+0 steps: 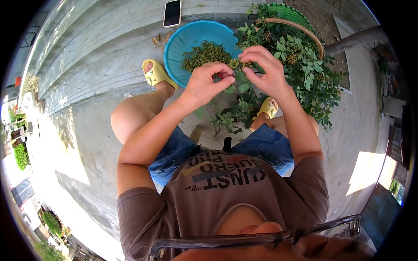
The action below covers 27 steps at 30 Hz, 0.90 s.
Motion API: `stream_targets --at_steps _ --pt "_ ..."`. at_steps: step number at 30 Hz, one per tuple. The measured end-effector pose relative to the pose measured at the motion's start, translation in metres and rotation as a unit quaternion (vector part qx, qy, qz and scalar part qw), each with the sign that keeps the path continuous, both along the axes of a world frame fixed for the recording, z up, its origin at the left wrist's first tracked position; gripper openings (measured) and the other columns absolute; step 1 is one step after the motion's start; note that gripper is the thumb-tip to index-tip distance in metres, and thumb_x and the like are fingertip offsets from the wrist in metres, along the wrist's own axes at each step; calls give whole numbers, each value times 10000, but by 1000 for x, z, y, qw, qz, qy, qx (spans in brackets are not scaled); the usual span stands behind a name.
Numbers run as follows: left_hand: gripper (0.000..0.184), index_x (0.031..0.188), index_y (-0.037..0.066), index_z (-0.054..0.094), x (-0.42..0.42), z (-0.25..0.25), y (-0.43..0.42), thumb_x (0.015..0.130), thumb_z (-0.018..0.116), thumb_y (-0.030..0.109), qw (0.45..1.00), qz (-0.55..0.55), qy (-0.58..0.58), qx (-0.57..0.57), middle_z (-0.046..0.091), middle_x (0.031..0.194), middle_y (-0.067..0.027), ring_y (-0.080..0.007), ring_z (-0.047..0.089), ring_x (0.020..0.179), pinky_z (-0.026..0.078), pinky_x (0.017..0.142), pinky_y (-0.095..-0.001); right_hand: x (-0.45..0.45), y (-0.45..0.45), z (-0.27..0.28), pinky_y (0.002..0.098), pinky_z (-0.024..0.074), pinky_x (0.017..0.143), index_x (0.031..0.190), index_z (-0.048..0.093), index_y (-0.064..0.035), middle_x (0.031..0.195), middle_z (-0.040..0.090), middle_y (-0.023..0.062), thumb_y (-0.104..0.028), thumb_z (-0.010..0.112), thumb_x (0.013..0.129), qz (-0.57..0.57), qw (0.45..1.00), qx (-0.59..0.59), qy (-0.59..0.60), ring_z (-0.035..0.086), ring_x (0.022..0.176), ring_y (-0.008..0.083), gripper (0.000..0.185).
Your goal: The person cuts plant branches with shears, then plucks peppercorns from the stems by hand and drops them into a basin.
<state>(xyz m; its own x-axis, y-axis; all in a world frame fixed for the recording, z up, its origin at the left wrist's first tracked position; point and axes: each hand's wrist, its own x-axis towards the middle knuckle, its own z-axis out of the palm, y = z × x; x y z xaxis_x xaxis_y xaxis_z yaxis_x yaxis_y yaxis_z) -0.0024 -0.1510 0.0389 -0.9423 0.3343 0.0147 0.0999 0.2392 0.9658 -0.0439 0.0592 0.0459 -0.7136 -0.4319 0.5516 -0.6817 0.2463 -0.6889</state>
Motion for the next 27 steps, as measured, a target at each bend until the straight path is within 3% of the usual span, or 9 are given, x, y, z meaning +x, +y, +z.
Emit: stream_targets --at_steps 2,8,15,18,27 --pt "164 932 35 646 1 3 0 818 699 141 999 -14 38 -25 623 864 -11 -81 551 778 426 674 -240 0 2 2 300 530 672 971 628 -82 969 619 65 -27 674 726 -18 996 75 52 638 808 233 255" --pt "195 944 35 651 0 3 -1 797 725 139 997 -31 30 -61 618 866 -18 -93 553 804 432 687 -249 1 5 5 324 521 634 948 603 -83 897 610 55 -40 674 713 1 990 128 55 633 755 243 249" --pt "240 992 37 636 -1 -4 -2 799 731 142 998 -43 -40 -22 604 878 8 -77 537 808 432 689 -228 2 6 1 321 514 636 934 576 -67 878 611 62 -38 670 723 9 995 94 31 630 743 230 232" --pt "243 1003 44 623 -1 -3 -2 801 724 134 998 -36 -49 -9 599 881 21 -69 531 814 431 684 -222 4 5 0 299 504 697 941 580 -17 888 607 86 21 654 713 5 996 83 -25 608 771 213 242" --pt "186 966 41 608 -2 -5 -5 818 693 114 998 -33 -59 -12 587 866 30 -56 525 809 435 683 -220 3 1 -2 309 502 621 891 554 -36 825 600 80 -21 650 711 -4 998 65 -17 606 689 214 205"
